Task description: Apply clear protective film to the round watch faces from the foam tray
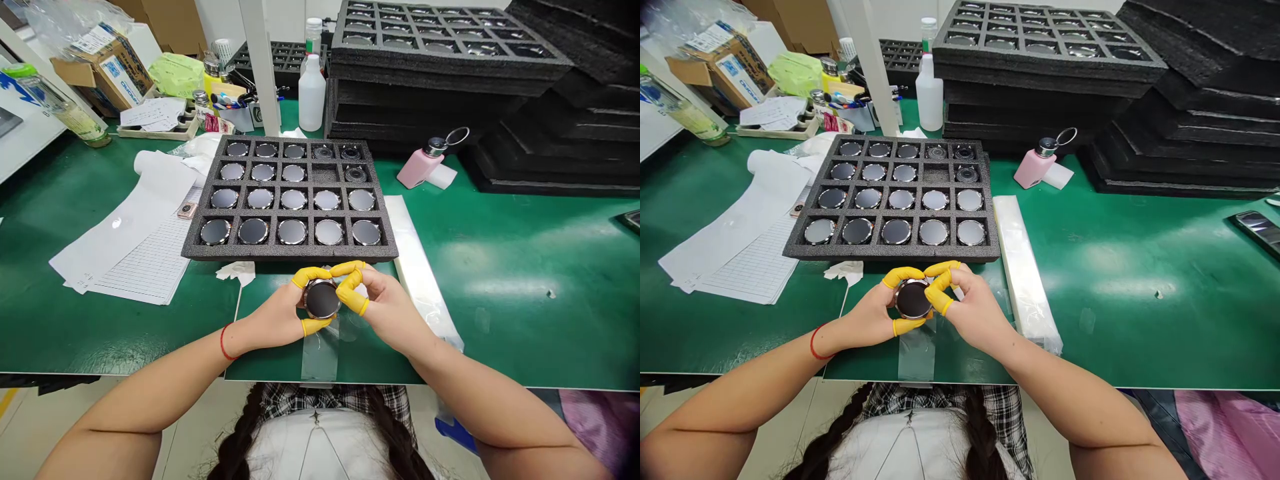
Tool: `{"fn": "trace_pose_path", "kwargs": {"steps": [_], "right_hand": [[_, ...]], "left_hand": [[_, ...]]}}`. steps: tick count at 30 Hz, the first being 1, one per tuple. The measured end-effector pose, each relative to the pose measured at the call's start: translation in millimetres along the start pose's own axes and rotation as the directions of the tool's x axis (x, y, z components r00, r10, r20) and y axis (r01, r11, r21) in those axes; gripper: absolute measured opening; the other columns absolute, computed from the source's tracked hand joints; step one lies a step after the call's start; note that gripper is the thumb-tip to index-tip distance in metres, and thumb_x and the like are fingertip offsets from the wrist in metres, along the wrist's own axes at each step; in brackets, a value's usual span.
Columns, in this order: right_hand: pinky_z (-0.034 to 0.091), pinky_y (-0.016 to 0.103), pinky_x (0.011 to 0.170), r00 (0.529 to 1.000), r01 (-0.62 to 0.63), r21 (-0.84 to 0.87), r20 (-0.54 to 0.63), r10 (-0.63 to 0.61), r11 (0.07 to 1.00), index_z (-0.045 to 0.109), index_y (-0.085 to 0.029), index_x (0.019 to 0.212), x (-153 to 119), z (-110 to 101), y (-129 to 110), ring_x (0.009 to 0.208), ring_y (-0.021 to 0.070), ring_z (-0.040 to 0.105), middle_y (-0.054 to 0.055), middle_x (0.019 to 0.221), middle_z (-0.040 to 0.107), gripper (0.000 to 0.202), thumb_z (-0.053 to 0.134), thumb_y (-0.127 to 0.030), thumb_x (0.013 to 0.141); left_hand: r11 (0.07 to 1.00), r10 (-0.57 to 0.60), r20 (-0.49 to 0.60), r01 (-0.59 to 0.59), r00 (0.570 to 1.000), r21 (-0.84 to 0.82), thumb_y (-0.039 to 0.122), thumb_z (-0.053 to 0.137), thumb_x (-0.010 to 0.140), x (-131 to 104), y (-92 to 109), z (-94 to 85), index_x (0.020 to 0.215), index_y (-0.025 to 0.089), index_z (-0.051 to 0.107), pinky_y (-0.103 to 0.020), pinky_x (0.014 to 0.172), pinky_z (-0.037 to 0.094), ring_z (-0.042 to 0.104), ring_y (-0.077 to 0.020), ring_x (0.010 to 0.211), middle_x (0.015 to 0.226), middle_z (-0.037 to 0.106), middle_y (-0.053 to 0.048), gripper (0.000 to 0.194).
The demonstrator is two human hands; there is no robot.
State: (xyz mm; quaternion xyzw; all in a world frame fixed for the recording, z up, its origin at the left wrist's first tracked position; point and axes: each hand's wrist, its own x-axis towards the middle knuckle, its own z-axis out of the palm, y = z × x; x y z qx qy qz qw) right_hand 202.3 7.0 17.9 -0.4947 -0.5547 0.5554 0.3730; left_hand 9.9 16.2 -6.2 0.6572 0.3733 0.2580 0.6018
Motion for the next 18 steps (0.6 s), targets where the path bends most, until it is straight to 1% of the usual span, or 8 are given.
{"fn": "trace_pose_path", "kwargs": {"steps": [6, 18], "right_hand": [[0.037, 0.039, 0.092, 1.0, 0.016, -0.008, -0.008, -0.016, 1.0, 0.057, -0.019, 0.069, 1.1, 0.3, 0.6, 0.103, 0.0206, 0.052, 0.005, 0.11, 0.059, 0.008, 0.061, -0.022, 0.076], [0.037, 0.038, 0.092, 0.999, 0.035, -0.019, -0.012, -0.035, 0.999, 0.057, -0.02, 0.068, 1.0, 1.0, 1.5, 0.103, 0.0199, 0.052, 0.004, 0.108, 0.06, 0.009, 0.061, -0.022, 0.075]], "left_hand": [[1.0, 0.001, 0.002, -0.001, 1.0, 0.016, 0.027, 0.069, 0.079, -0.8, 0.6, -0.4, 0.122, 0.024, 0.04, -0.032, 0.08, 0.056, 0.068, -0.0179, 0.089, 0.109, 0.065, -0.005, 0.051], [1.0, 0.002, 0.006, -0.002, 1.0, 0.021, 0.027, 0.068, 0.08, 0.0, -1.0, -0.4, 0.122, 0.026, 0.039, -0.033, 0.08, 0.056, 0.068, -0.0183, 0.089, 0.106, 0.065, -0.004, 0.051]]}}
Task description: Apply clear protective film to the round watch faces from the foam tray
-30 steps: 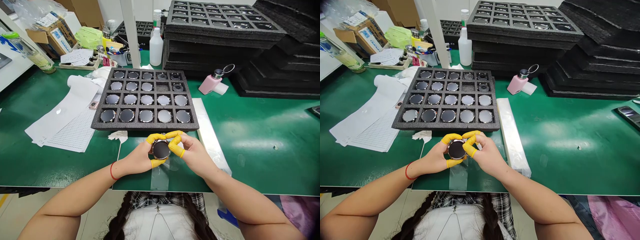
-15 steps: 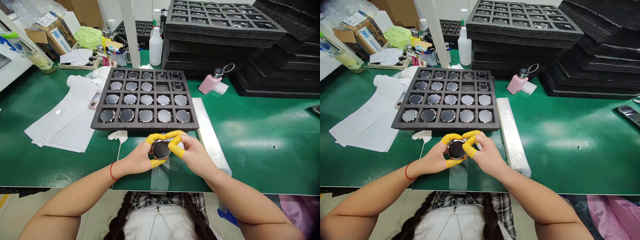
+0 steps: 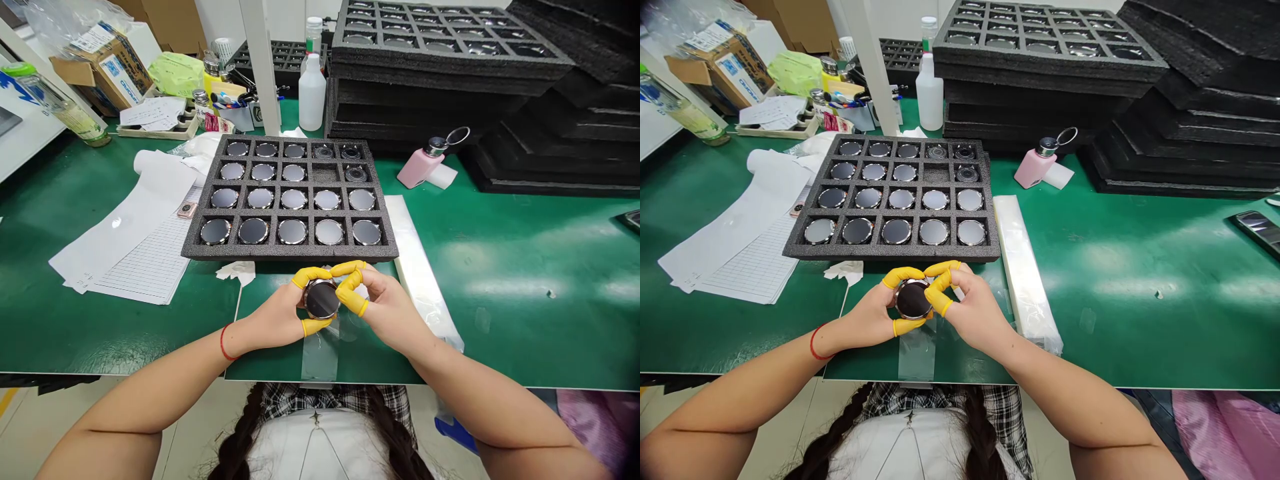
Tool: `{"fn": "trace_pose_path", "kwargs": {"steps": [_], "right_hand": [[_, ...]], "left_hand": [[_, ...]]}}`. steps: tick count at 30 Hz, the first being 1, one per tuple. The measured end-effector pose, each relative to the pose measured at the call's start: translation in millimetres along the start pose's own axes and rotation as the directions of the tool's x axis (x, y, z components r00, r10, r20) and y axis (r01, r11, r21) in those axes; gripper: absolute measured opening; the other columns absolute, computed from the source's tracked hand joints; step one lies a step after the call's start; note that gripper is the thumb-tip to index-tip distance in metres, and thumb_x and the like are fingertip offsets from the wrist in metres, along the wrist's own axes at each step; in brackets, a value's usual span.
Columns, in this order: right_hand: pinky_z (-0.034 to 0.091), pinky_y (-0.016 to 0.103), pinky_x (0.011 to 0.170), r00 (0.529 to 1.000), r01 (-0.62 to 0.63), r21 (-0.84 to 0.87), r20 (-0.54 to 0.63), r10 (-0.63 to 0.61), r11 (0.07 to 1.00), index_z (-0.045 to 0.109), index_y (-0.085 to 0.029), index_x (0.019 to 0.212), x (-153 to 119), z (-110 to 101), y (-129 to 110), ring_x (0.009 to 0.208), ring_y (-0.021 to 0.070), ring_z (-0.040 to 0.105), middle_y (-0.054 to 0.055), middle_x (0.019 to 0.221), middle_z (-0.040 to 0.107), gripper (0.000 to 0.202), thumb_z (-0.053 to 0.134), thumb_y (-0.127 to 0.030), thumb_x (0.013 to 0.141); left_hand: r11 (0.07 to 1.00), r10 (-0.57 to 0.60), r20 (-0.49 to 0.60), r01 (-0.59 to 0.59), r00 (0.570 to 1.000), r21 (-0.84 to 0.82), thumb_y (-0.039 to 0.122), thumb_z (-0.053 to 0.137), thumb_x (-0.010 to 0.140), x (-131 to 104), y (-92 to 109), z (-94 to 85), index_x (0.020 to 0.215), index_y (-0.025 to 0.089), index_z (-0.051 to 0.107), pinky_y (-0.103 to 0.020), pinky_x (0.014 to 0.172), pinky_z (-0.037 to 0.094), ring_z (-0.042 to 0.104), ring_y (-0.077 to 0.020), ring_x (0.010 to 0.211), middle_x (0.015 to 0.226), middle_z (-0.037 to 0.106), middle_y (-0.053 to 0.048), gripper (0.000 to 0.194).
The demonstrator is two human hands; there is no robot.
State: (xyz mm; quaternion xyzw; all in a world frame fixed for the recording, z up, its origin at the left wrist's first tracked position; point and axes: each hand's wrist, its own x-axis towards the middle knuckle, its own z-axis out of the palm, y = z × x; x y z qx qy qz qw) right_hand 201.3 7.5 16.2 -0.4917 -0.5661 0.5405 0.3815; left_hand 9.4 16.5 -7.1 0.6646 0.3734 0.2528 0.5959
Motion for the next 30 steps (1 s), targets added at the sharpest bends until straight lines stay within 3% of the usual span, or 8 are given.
{"fn": "trace_pose_path", "kwargs": {"steps": [21, 24, 27, 29, 30], "right_hand": [[0.041, 0.038, 0.092, 0.997, 0.072, -0.101, -0.024, -0.075, 0.992, 0.06, -0.021, 0.07, -0.8, 1.5, 0.1, 0.102, 0.0189, 0.055, 0.004, 0.106, 0.062, 0.008, 0.061, -0.02, 0.079], [0.039, 0.04, 0.094, 0.977, 0.187, -0.246, -0.058, -0.207, 0.951, 0.059, -0.022, 0.072, -2.1, 2.4, 1.0, 0.106, 0.0205, 0.054, 0.003, 0.104, 0.063, 0.009, 0.061, -0.019, 0.08], [0.029, 0.047, 0.102, 0.904, 0.33, -0.492, -0.08, -0.419, 0.806, 0.059, -0.024, 0.083, -3.4, 1.9, 4.3, 0.105, 0.0217, 0.054, 0.003, 0.102, 0.064, 0.005, 0.059, -0.019, 0.084], [0.028, 0.048, 0.102, 0.879, 0.352, -0.565, -0.073, -0.47, 0.746, 0.058, -0.024, 0.096, -2.8, 2.0, 7.2, 0.103, 0.0225, 0.054, 0.005, 0.105, 0.063, 0.01, 0.059, -0.023, 0.086], [0.031, 0.047, 0.099, 0.888, 0.347, -0.557, -0.062, -0.455, 0.754, 0.057, -0.023, 0.103, -1.9, 2.4, 8.6, 0.103, 0.0229, 0.053, 0.007, 0.108, 0.062, 0.017, 0.06, -0.027, 0.086]], "left_hand": [[1.0, -0.004, -0.002, 0.004, 1.0, 0.007, 0.028, 0.069, 0.079, -1.4, -0.5, 0.3, 0.124, 0.025, 0.04, -0.031, 0.078, 0.055, 0.067, -0.0174, 0.087, 0.104, 0.065, -0.003, 0.054], [1.0, 0.006, -0.026, -0.006, 1.0, 0.003, 0.027, 0.069, 0.079, -1.4, 0.1, 1.4, 0.122, 0.026, 0.041, -0.029, 0.078, 0.055, 0.067, -0.0159, 0.086, 0.105, 0.064, -0.003, 0.052], [0.999, 0.033, -0.099, -0.033, 0.995, 0.005, 0.026, 0.071, 0.077, -0.9, 0.2, 2.7, 0.12, 0.025, 0.044, -0.027, 0.077, 0.055, 0.065, -0.0141, 0.085, 0.106, 0.063, -0.002, 0.05], [0.999, 0.034, -0.128, -0.034, 0.991, -0.001, 0.027, 0.071, 0.077, -0.5, -0.2, 3.1, 0.119, 0.025, 0.044, -0.026, 0.076, 0.055, 0.065, -0.0136, 0.085, 0.106, 0.063, -0.002, 0.05], [0.999, 0.031, -0.127, -0.032, 0.991, -0.008, 0.027, 0.071, 0.077, -0.3, -0.5, 3.3, 0.119, 0.025, 0.044, -0.026, 0.076, 0.055, 0.065, -0.0135, 0.084, 0.105, 0.063, -0.002, 0.05]]}}
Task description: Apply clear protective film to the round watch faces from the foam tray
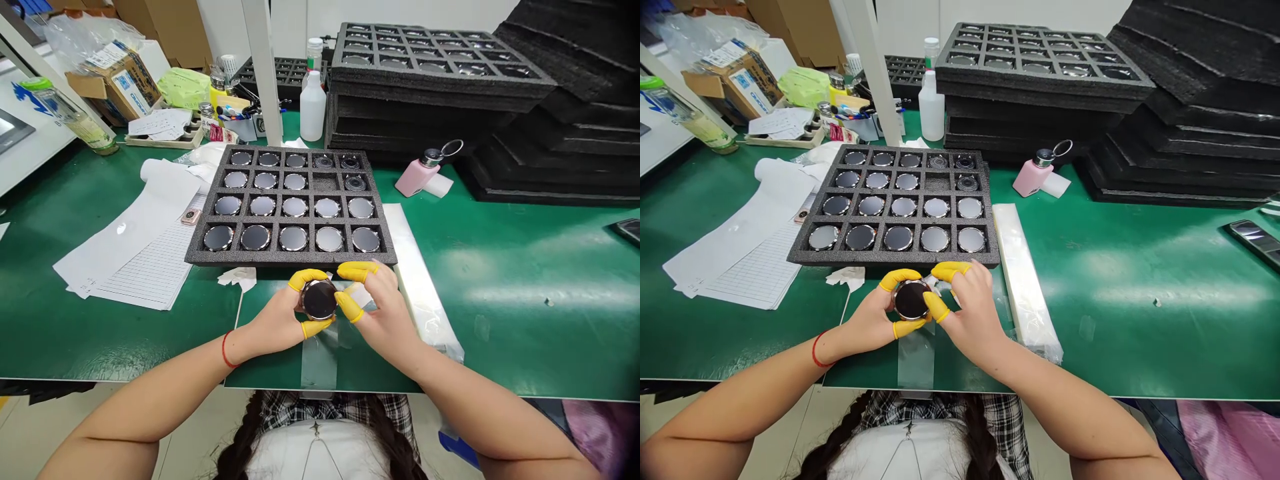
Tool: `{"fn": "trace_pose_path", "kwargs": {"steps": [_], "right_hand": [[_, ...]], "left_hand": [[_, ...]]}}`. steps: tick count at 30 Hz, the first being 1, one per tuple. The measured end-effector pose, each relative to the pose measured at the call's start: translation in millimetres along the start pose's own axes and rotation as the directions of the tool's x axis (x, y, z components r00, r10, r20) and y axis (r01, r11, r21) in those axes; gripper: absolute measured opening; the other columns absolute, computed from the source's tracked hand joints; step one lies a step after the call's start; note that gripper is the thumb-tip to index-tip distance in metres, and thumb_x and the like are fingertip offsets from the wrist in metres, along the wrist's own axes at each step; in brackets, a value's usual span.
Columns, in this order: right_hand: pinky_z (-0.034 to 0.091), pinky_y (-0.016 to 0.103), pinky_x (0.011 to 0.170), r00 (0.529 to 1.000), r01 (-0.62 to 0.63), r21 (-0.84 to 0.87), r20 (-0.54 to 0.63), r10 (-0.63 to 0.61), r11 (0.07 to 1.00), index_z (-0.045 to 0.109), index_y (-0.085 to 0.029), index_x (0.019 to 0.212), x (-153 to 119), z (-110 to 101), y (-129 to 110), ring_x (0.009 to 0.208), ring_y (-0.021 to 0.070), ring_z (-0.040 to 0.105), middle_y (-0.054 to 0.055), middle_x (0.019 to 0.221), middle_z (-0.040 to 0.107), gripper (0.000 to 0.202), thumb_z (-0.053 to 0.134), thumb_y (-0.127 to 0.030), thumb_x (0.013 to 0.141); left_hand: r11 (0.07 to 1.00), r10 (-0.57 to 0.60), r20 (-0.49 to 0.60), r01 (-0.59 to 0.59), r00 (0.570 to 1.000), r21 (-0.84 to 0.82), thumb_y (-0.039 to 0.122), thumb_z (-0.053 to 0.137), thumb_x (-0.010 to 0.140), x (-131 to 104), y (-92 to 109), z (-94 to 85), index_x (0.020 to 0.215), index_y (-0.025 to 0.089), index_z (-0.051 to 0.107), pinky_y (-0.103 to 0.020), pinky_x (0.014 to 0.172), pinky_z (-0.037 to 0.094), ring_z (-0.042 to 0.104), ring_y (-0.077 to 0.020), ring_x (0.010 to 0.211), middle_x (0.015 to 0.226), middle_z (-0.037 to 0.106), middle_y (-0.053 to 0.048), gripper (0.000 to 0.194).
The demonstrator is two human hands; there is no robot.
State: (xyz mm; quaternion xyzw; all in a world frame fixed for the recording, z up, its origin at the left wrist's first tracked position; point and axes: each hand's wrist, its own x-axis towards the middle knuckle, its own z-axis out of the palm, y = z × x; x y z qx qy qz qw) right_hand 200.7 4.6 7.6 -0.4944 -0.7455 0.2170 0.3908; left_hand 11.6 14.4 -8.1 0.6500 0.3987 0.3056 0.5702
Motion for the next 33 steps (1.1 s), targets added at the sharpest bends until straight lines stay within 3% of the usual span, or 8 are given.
{"fn": "trace_pose_path", "kwargs": {"steps": [3, 5, 7, 10, 15, 20, 26, 33], "right_hand": [[0.041, 0.037, 0.08, 0.981, -0.115, 0.093, 0.17, 0.098, 0.989, 0.056, -0.021, 0.103, 2.4, 5.1, 1.6, 0.094, 0.0223, 0.051, 0.007, 0.101, 0.06, 0.026, 0.063, -0.036, 0.083], [0.04, 0.032, 0.07, 0.946, -0.211, 0.143, 0.278, 0.165, 0.967, 0.055, -0.02, 0.084, 5.1, 7.9, 1.5, 0.081, 0.0188, 0.049, 0.003, 0.086, 0.057, 0.021, 0.063, -0.039, 0.081], [0.037, 0.028, 0.064, 0.908, -0.31, 0.202, 0.352, 0.226, 0.929, 0.048, -0.019, 0.07, 8.1, 9.1, 1.2, 0.071, 0.0153, 0.045, 0.0, 0.074, 0.051, 0.028, 0.061, -0.042, 0.08], [0.034, 0.025, 0.061, 0.865, -0.417, 0.295, 0.42, 0.275, 0.86, 0.045, -0.018, 0.063, 11.3, 9.1, 2.2, 0.065, 0.0126, 0.041, -0.003, 0.065, 0.046, 0.038, 0.059, -0.05, 0.08], [0.031, 0.025, 0.057, 0.842, -0.498, 0.37, 0.422, 0.335, 0.785, 0.045, -0.017, 0.057, 10.3, 13.1, 9.8, 0.062, 0.0114, 0.037, -0.002, 0.06, 0.041, 0.047, 0.056, -0.056, 0.081], [0.038, 0.026, 0.063, 0.792, -0.606, 0.526, 0.468, 0.392, 0.597, 0.052, -0.017, 0.06, 10.8, 12.0, 10.1, 0.065, 0.0131, 0.043, -0.001, 0.062, 0.047, 0.051, 0.049, -0.062, 0.085], [0.045, 0.031, 0.083, 0.667, -0.739, 0.544, 0.676, 0.314, 0.398, 0.064, -0.018, 0.089, 12.2, 9.7, -3.3, 0.087, 0.0184, 0.057, 0.002, 0.089, 0.065, 0.039, 0.078, -0.045, 0.064], [0.046, 0.03, 0.08, 0.661, -0.751, 0.574, 0.662, 0.355, 0.328, 0.062, -0.018, 0.092, 6.3, 20.1, -6.6, 0.083, 0.0166, 0.06, 0.002, 0.088, 0.066, 0.035, 0.077, -0.036, 0.065]], "left_hand": [[1.0, 0.009, 0.044, -0.009, 0.999, 0.0, 0.029, 0.07, 0.079, 0.3, -1.9, 0.4, 0.122, 0.024, 0.043, -0.026, 0.077, 0.055, 0.064, -0.0143, 0.087, 0.11, 0.062, -0.004, 0.051], [0.999, 0.026, 0.075, -0.028, 0.997, 0.033, 0.029, 0.069, 0.08, 0.2, -4.0, 0.9, 0.122, 0.024, 0.044, -0.028, 0.081, 0.054, 0.064, -0.0158, 0.092, 0.116, 0.06, -0.006, 0.049], [0.996, 0.043, 0.094, -0.049, 0.995, 0.071, 0.029, 0.067, 0.081, -0.1, -6.8, 1.9, 0.123, 0.023, 0.044, -0.029, 0.084, 0.053, 0.063, -0.0169, 0.096, 0.119, 0.059, -0.007, 0.049], [0.995, 0.052, 0.106, -0.061, 0.993, 0.081, 0.03, 0.068, 0.08, -0.5, -10.6, 4.1, 0.126, 0.024, 0.043, -0.029, 0.085, 0.053, 0.063, -0.0178, 0.097, 0.118, 0.059, -0.007, 0.052], [1.0, -0.009, 0.11, 0.006, 0.994, 0.028, 0.031, 0.07, 0.077, -0.2, -9.5, 6.9, 0.127, 0.024, 0.04, -0.028, 0.074, 0.054, 0.062, -0.0153, 0.083, 0.105, 0.062, -0.005, 0.058], [0.996, -0.043, 0.095, 0.051, 0.995, -0.077, 0.024, 0.072, 0.074, 1.2, 2.1, 3.4, 0.123, 0.024, 0.043, -0.028, 0.074, 0.055, 0.062, -0.0143, 0.084, 0.107, 0.06, -0.004, 0.057], [0.979, -0.141, 0.203, 0.167, 0.969, -0.115, 0.018, 0.07, 0.073, 0.4, 10.7, -3.2, 0.127, 0.024, 0.039, -0.028, 0.071, 0.055, 0.063, -0.0146, 0.081, 0.101, 0.061, -0.003, 0.062], [0.988, -0.132, 0.221, 0.146, 0.966, -0.051, 0.015, 0.065, 0.074, -0.9, 8.4, -1.3, 0.126, 0.022, 0.04, -0.023, 0.061, 0.05, 0.057, -0.0113, 0.07, 0.089, 0.058, 0.0, 0.058]]}}
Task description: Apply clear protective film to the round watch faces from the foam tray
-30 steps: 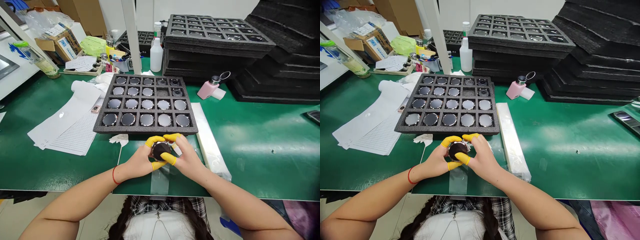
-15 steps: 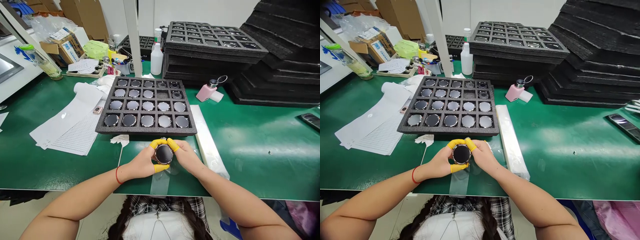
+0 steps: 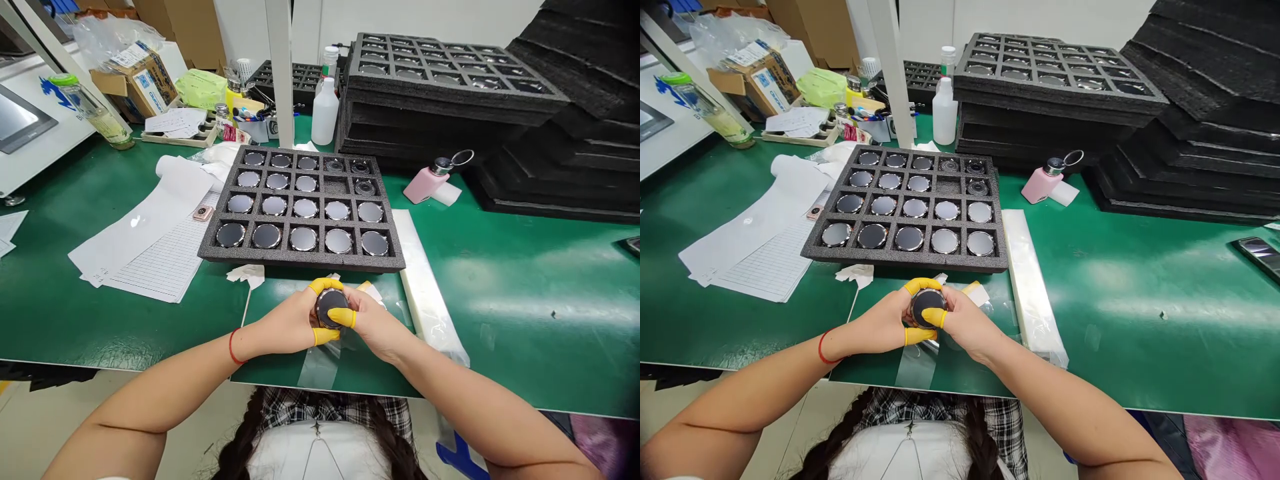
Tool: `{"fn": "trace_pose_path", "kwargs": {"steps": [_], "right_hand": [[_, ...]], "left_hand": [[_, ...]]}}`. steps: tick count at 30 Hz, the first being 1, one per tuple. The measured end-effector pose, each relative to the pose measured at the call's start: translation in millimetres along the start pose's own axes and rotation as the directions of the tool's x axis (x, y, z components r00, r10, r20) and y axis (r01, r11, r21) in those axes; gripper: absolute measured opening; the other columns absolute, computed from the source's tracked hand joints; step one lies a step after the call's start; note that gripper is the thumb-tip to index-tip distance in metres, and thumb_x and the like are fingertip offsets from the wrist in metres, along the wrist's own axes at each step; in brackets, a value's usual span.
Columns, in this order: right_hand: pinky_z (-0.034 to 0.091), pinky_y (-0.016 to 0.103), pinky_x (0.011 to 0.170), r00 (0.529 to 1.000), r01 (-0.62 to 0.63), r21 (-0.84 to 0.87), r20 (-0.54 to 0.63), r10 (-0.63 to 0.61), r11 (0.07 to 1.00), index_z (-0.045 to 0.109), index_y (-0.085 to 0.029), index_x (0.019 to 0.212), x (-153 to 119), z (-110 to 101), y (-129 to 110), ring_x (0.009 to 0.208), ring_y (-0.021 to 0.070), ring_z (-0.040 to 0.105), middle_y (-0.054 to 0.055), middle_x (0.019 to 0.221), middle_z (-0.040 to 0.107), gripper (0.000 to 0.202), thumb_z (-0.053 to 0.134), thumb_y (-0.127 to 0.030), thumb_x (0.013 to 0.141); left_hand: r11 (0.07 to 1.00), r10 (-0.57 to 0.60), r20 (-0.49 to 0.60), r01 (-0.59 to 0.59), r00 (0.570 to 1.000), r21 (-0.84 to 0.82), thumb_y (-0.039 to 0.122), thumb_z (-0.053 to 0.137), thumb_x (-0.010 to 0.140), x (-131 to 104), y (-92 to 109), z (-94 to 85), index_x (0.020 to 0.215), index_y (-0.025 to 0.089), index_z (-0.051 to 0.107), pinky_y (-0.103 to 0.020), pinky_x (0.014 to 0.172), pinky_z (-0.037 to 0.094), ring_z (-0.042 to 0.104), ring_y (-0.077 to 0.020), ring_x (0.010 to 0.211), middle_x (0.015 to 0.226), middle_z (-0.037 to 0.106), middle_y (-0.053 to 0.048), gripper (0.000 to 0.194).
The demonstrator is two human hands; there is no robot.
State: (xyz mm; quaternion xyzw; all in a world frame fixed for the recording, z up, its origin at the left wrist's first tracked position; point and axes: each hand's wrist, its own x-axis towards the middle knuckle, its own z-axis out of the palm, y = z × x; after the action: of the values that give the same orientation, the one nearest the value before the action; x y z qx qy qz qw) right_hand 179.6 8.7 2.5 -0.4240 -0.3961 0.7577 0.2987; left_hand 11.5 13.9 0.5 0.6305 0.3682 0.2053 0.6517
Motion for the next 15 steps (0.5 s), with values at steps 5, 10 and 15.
{"fn": "trace_pose_path", "kwargs": {"steps": [5, 10, 15], "right_hand": [[0.046, 0.028, 0.073, 1.0, 0.004, 0.024, -0.012, -0.003, 1.0, 0.06, -0.018, 0.089, -0.3, 4.0, 1.3, 0.078, 0.0157, 0.058, 0.001, 0.084, 0.065, 0.034, 0.076, -0.033, 0.064], [0.045, 0.028, 0.071, 0.998, 0.008, 0.007, -0.067, -0.007, 1.0, 0.059, -0.018, 0.088, 1.7, 5.4, 5.0, 0.076, 0.0153, 0.056, 0.0, 0.082, 0.063, 0.032, 0.073, -0.027, 0.062], [0.044, 0.026, 0.072, 0.996, -0.006, -0.005, -0.084, 0.005, 1.0, 0.059, -0.018, 0.088, 3.3, 6.0, 7.3, 0.077, 0.0142, 0.054, -0.001, 0.082, 0.061, 0.03, 0.07, -0.022, 0.061]], "left_hand": [[0.996, 0.0, -0.028, 0.002, 1.0, 0.087, 0.015, 0.065, 0.073, -0.6, 0.8, 1.4, 0.128, 0.022, 0.039, -0.023, 0.058, 0.048, 0.058, -0.0143, 0.071, 0.085, 0.06, 0.0, 0.062], [0.988, 0.01, -0.056, -0.001, 0.998, 0.155, 0.018, 0.064, 0.073, 0.3, -0.2, 2.7, 0.121, 0.022, 0.045, -0.024, 0.056, 0.047, 0.06, -0.0154, 0.069, 0.086, 0.062, -0.001, 0.052], [0.977, 0.005, -0.056, 0.007, 0.998, 0.213, 0.021, 0.063, 0.074, 0.7, -2.7, 3.1, 0.119, 0.02, 0.047, -0.024, 0.053, 0.045, 0.059, -0.0154, 0.065, 0.082, 0.064, -0.001, 0.048]]}}
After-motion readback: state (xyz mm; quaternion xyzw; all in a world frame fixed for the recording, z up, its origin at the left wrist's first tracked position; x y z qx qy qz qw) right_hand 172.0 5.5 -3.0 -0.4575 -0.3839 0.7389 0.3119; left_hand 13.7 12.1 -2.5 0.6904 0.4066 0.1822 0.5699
